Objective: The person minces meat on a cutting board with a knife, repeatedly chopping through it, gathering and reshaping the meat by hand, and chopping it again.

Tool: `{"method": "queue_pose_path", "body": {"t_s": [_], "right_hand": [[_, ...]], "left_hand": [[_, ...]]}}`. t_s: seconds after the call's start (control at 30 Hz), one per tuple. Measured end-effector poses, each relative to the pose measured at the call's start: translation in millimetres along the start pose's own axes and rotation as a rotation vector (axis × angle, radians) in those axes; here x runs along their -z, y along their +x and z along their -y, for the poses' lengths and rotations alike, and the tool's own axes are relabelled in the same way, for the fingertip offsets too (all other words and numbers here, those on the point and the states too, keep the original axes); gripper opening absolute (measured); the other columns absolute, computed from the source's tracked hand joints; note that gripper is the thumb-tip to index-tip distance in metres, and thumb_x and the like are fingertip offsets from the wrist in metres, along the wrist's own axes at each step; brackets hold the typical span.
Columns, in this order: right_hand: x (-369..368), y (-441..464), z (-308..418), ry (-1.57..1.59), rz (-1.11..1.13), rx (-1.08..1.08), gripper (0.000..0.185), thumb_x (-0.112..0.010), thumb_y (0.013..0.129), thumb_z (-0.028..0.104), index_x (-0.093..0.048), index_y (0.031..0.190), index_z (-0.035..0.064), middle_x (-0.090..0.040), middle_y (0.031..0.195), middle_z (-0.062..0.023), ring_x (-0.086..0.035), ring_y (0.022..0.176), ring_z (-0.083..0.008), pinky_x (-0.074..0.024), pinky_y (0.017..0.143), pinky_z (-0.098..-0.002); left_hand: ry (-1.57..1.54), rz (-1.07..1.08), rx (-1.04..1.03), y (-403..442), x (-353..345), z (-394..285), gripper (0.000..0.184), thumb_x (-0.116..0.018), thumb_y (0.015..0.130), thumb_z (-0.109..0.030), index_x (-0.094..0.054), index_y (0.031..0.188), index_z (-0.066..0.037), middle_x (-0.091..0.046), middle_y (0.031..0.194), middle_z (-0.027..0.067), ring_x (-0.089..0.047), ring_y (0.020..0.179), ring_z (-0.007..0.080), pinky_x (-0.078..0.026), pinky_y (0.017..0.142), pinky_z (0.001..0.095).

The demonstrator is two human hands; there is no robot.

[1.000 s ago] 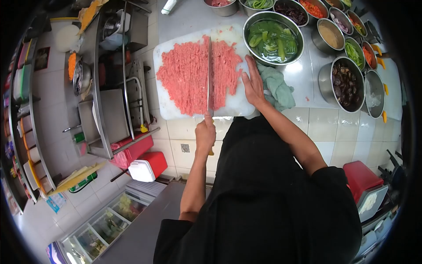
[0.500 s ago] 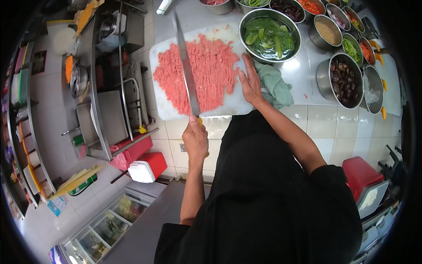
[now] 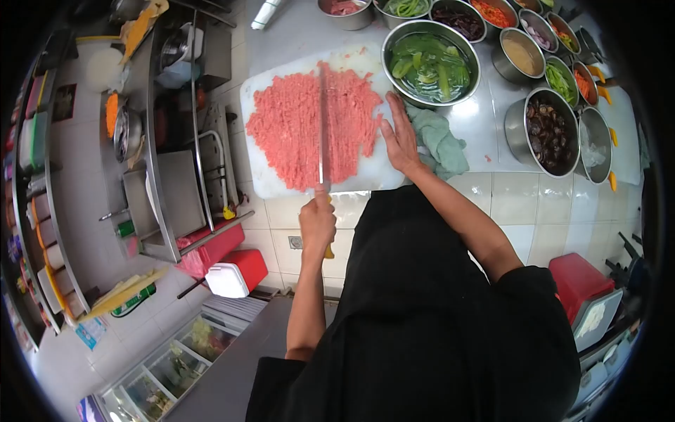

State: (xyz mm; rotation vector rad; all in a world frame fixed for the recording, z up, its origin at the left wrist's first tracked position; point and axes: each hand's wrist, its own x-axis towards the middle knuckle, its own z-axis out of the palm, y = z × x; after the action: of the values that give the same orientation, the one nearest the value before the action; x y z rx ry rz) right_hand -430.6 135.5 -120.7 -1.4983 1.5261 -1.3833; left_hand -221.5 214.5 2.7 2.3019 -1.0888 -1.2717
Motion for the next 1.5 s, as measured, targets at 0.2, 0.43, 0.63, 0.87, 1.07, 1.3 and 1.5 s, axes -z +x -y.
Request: {"method": "queue_pose_path", "body": {"t_s": [0.2, 0.43, 0.63, 0.87, 1.07, 1.3, 1.5], "right_hand": [[0, 0, 3, 0.05, 0.019, -0.019, 0.068, -0.042, 0.104, 0.044, -0.028, 0.152, -0.0023, -0.03, 0.157, -0.0251, -0.023, 0.148, -0.04, -0.0192, 0.121, -0.045], [3, 0, 5, 0.035, 0.012, -0.005, 0.066, -0.044, 0.103, 0.039, -0.029, 0.151, -0.0038, -0.031, 0.156, -0.0255, -0.025, 0.148, -0.0406, -0.0197, 0.121, -0.045], [0, -2, 0, 0.042, 0.006, 0.001, 0.068, -0.043, 0.104, 0.042, -0.029, 0.151, -0.0036, -0.03, 0.157, -0.0256, -0.024, 0.148, -0.0398, -0.0192, 0.121, -0.0445], [2, 1, 3, 0.017, 0.026, 0.002, 0.069, -0.042, 0.104, 0.044, -0.028, 0.152, -0.0029, -0.03, 0.157, -0.0252, -0.023, 0.148, -0.04, -0.0192, 0.121, -0.0451], [3, -4, 3, 0.035, 0.02, -0.02, 0.068, -0.043, 0.104, 0.042, -0.028, 0.152, -0.0024, -0.03, 0.157, -0.0254, -0.023, 0.148, -0.04, -0.019, 0.121, -0.0457], [1, -1, 2, 0.032, 0.006, -0.001, 0.067, -0.043, 0.103, 0.041, -0.029, 0.151, -0.0029, -0.032, 0.156, -0.0258, -0.025, 0.148, -0.0404, -0.0198, 0.121, -0.045], [-1, 4, 2, 0.023, 0.005, 0.002, 0.066, -0.042, 0.104, 0.042, -0.029, 0.152, -0.0017, -0.031, 0.157, -0.0245, -0.024, 0.148, -0.0396, -0.0196, 0.121, -0.0449]], "left_hand": [[0.154, -0.146, -0.425, 20, -20, 56, 0.067, -0.038, 0.105, -0.053, -0.054, 0.069, 0.001, -0.049, 0.056, 0.0043, -0.051, 0.052, 0.0144, -0.04, 0.049, 0.0331], [-0.36, -0.194, -0.374, -22, -5, 12, 0.064, -0.039, 0.105, -0.052, -0.055, 0.07, 0.0, -0.048, 0.057, 0.0037, -0.049, 0.054, 0.0111, -0.04, 0.05, 0.0308], [-0.039, 0.021, 0.077, -16, 11, -5, 0.066, -0.036, 0.106, -0.05, -0.055, 0.069, 0.001, -0.051, 0.057, 0.0058, -0.05, 0.053, 0.0124, -0.04, 0.05, 0.0317], [-0.038, -0.067, -0.096, 0, -4, 35, 0.068, -0.038, 0.102, -0.06, -0.053, 0.069, -0.002, -0.045, 0.051, 0.0017, -0.044, 0.04, 0.0126, -0.036, 0.037, 0.0307], [-0.304, -0.283, -0.42, -12, -16, 40, 0.07, -0.038, 0.101, -0.063, -0.057, 0.073, -0.002, -0.045, 0.052, 0.0018, -0.041, 0.04, 0.0113, -0.031, 0.037, 0.0285], [-0.148, -0.111, -0.105, -17, 10, 15, 0.07, -0.037, 0.104, -0.056, -0.057, 0.07, 0.001, -0.05, 0.056, 0.0041, -0.05, 0.054, 0.0116, -0.04, 0.05, 0.0307], [-0.038, 0.012, 0.096, -1, 9, 13, 0.067, -0.04, 0.103, -0.057, -0.053, 0.066, -0.003, -0.046, 0.053, 0.0019, -0.048, 0.044, 0.0114, -0.037, 0.04, 0.0294]]}}
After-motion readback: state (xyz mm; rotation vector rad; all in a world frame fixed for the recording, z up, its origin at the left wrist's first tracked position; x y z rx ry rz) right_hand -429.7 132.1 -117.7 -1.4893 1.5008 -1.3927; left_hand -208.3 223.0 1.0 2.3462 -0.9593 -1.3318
